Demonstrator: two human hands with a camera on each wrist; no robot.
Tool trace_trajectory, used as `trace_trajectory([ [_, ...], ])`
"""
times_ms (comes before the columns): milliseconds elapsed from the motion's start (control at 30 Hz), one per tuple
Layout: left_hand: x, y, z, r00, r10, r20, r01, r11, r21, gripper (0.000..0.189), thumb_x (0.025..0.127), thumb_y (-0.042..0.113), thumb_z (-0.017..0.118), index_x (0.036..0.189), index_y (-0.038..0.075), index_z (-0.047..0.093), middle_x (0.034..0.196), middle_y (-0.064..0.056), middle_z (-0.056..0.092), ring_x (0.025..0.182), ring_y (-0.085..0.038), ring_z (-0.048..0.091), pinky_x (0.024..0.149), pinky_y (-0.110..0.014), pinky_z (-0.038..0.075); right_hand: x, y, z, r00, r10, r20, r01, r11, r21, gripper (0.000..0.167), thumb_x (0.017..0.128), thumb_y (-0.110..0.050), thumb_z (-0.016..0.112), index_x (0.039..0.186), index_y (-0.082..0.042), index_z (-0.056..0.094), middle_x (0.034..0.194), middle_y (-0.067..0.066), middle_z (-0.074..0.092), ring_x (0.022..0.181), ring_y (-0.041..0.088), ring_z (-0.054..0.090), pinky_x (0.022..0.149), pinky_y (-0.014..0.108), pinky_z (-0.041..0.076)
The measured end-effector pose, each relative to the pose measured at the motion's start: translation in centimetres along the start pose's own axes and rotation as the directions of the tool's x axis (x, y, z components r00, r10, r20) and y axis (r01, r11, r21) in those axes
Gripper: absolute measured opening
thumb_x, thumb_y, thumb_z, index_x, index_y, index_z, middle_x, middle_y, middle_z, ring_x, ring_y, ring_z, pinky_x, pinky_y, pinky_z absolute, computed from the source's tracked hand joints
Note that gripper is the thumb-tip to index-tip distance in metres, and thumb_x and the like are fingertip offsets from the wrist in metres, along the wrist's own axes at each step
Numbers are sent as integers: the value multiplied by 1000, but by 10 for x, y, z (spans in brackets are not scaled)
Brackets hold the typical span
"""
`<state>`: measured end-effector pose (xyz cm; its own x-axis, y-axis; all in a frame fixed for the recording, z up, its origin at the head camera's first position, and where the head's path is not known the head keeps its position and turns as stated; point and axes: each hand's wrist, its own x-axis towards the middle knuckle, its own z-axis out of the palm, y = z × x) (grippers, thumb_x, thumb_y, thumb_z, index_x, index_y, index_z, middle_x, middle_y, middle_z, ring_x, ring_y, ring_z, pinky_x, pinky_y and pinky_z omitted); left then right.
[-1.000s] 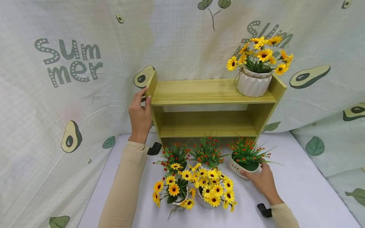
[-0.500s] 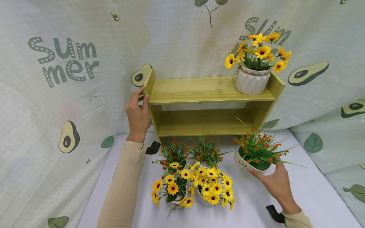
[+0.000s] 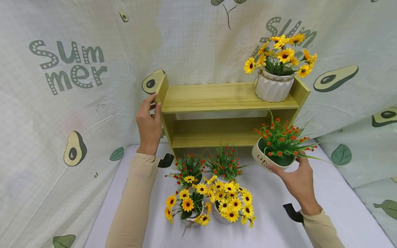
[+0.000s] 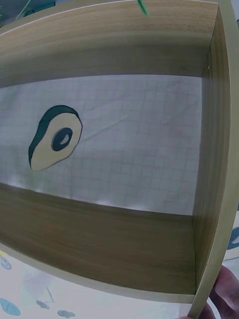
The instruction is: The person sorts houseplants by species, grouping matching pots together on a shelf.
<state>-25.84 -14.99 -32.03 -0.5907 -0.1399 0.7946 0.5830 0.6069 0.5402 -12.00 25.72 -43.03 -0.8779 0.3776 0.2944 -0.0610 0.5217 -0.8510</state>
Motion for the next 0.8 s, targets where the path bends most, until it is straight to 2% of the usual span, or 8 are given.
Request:
trace_trajectory([
  [67, 0, 0, 0, 1000, 0, 0, 0, 1000, 0, 35, 109, 13, 61, 141, 0, 64, 127, -23, 69, 108, -37, 72, 73, -19, 48, 6, -4, 4, 1000, -15, -11, 15, 1000, 9, 95, 79, -15, 92, 158, 1, 41, 152, 31, 49, 139, 47, 44, 108, 68, 34],
  [167, 0, 0, 1, 1000, 0, 0, 0, 1000, -1, 35, 109, 13, 61, 141, 0, 64, 127, -23, 69, 108, -37, 72, 73, -20, 48, 15, -7, 11, 999, -44, -25, 44, 999, 15, 95, 78, -15, 93, 157, 1, 44, 153, 31, 47, 141, 48, 43, 111, 68, 33],
  [267, -1, -1, 2, 1000, -3, 0, 3, 1000, -3, 34, 109, 13, 61, 141, 0, 64, 126, -23, 69, 108, -37, 72, 73, -19, 48, 24, -10, 19, 995, -88, -40, 88, 996, 18, 94, 77, -14, 93, 157, -2, 46, 152, 29, 48, 141, 48, 44, 114, 68, 32],
  [367, -2, 0, 2, 1000, -6, -3, 6, 1000, -1, 34, 108, 12, 61, 141, 0, 64, 126, -22, 69, 108, -37, 72, 73, -18, 47, 32, -12, 27, 988, -144, -58, 144, 990, -2, 93, 76, -16, 95, 155, -3, 49, 149, 29, 52, 137, 48, 47, 112, 67, 34],
  [500, -1, 0, 2, 1000, -5, -4, 5, 1000, -3, 34, 108, 11, 62, 141, 0, 64, 127, -22, 69, 108, -37, 72, 73, -17, 47, 43, -12, 38, 971, -225, -86, 217, 972, -90, 86, 75, -23, 96, 147, 2, 56, 134, 30, 61, 123, 50, 54, 102, 65, 38],
  [600, -1, 1, 2, 1000, -7, -2, 7, 1000, -7, 35, 108, 12, 61, 141, 0, 64, 128, -22, 69, 109, -37, 72, 73, -16, 47, 51, -10, 45, 959, -266, -97, 246, 953, -179, 75, 75, -28, 95, 132, 9, 62, 115, 31, 65, 106, 49, 57, 91, 62, 40],
  [667, -1, 1, 1, 1000, -9, -2, 9, 1000, -6, 35, 109, 13, 61, 141, 0, 64, 128, -22, 69, 109, -37, 72, 73, -15, 46, 55, -9, 49, 953, -287, -96, 259, 938, -229, 73, 76, -32, 94, 126, 11, 63, 108, 30, 65, 101, 49, 57, 87, 62, 41],
  [800, -1, 1, 1, 1000, -8, -5, 8, 1000, -1, 35, 109, 13, 61, 141, 0, 64, 128, -22, 69, 108, -37, 72, 72, -14, 45, 64, -9, 56, 947, -309, -90, 273, 918, -287, 76, 80, -38, 90, 128, 13, 60, 111, 32, 65, 103, 51, 56, 89, 65, 43],
])
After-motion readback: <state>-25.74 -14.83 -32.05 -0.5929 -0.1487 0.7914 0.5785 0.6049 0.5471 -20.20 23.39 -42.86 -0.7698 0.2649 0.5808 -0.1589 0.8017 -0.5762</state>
